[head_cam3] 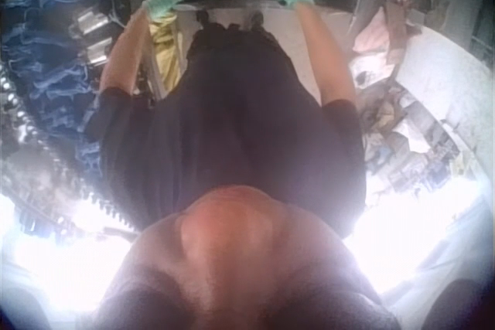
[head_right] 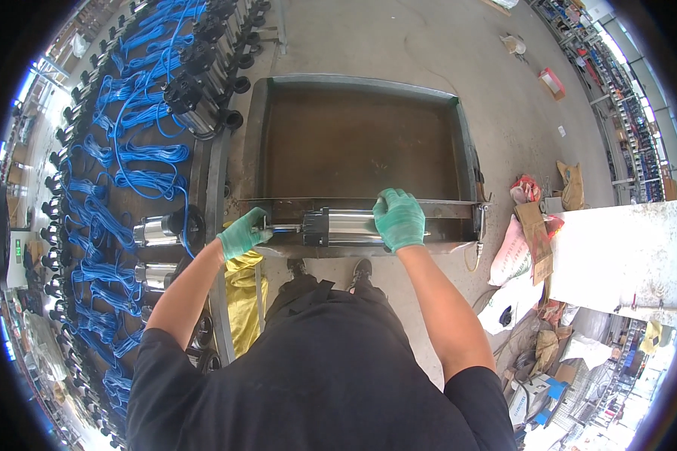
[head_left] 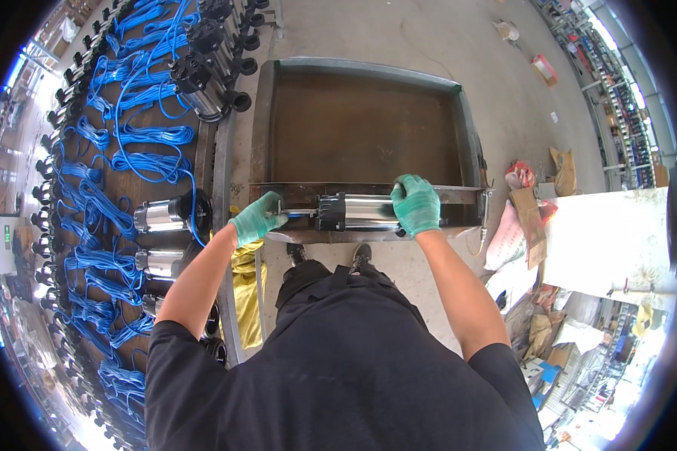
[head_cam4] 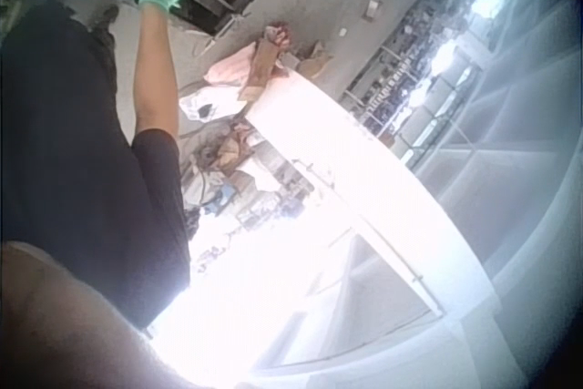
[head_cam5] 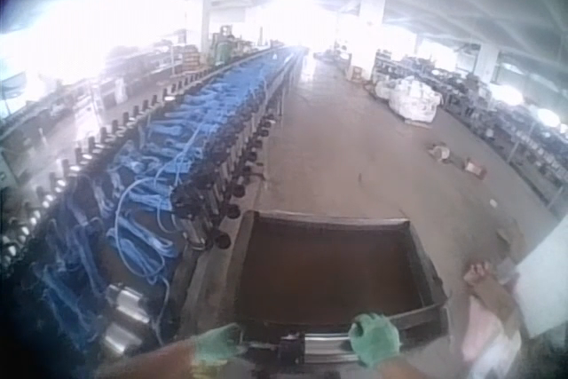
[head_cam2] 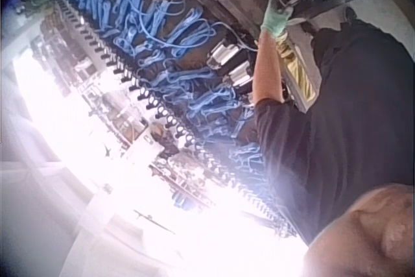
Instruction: The person submerges a water pump into a tank of water to test it, lifts it out, and then places it into a row of other pumps.
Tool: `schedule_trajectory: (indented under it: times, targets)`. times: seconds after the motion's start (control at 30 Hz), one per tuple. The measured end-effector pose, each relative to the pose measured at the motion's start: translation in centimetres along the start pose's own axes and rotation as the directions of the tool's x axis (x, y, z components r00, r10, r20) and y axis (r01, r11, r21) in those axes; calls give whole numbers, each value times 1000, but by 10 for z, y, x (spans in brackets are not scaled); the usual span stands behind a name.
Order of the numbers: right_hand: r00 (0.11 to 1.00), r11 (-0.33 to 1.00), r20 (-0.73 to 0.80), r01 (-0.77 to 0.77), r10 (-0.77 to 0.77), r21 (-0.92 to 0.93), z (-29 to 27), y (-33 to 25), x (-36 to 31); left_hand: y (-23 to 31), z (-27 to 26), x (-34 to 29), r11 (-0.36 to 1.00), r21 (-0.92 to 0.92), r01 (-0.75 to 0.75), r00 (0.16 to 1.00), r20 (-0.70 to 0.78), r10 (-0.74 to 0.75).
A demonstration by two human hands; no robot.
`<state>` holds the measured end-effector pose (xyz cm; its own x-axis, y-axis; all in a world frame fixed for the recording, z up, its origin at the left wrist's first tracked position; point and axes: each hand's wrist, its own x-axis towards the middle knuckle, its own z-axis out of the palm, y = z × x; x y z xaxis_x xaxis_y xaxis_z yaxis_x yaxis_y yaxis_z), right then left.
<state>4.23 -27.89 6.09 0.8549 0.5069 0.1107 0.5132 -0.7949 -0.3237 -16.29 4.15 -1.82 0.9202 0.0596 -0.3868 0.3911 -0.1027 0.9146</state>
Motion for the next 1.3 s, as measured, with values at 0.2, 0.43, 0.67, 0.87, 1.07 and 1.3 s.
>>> schedule_trajectory:
  times: [0.2,0.43,0.67,0.87,1.07,1.3]
  targets:
    - [1000,1000,11,-5,5,17,0,-1,2,25,-17,15,872,476,113,950,205,-235]
    - [1000,1000,-6,-1,1,30,-2,-3,0,16,20,-2,530,847,46,964,-176,197]
    - [1000,1000,9,5,-5,18,-1,-1,-1,45,-8,-4,800,-117,588,805,186,-564]
    - [999,1000,33,-14,14,24,-4,-1,-3,-7,13,3,948,-236,216,976,20,-217]
    - [1000,998,-2,27,-26,52,-8,-2,1,-2,34,3,847,529,-59,891,-356,284]
    - [999,997,39,32,-35,75,0,9,0,-45,28,9,900,435,-23,858,-453,241]
